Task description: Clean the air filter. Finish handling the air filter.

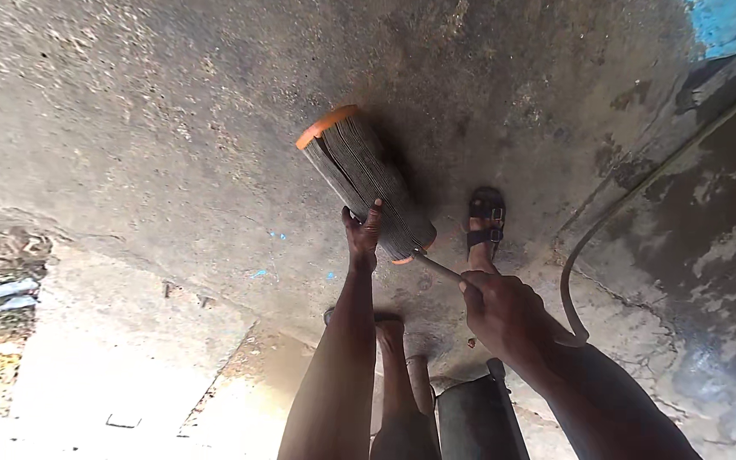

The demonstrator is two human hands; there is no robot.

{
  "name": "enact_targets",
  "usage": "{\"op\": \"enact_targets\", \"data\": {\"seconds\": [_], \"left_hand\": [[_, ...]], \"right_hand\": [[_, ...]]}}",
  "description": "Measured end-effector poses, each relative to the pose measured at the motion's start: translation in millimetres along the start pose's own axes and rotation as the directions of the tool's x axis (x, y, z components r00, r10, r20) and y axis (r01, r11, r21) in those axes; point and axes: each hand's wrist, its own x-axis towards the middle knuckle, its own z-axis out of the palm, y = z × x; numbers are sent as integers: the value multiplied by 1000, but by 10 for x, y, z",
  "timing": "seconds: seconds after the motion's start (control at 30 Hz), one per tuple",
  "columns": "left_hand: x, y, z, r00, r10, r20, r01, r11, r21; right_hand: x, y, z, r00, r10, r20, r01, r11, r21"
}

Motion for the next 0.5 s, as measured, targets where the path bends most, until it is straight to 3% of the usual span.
{"op": "enact_targets", "data": {"seconds": [0.3, 0.5], "left_hand": [[126, -339, -842, 986, 89, -142, -99, 993, -60], [222, -567, -1480, 980, 65, -190, -75, 996, -45]], "right_hand": [[39, -607, 409, 989, -71, 130, 84, 991, -103], [56, -964, 676, 978, -112, 175, 141, 976, -163]]}}
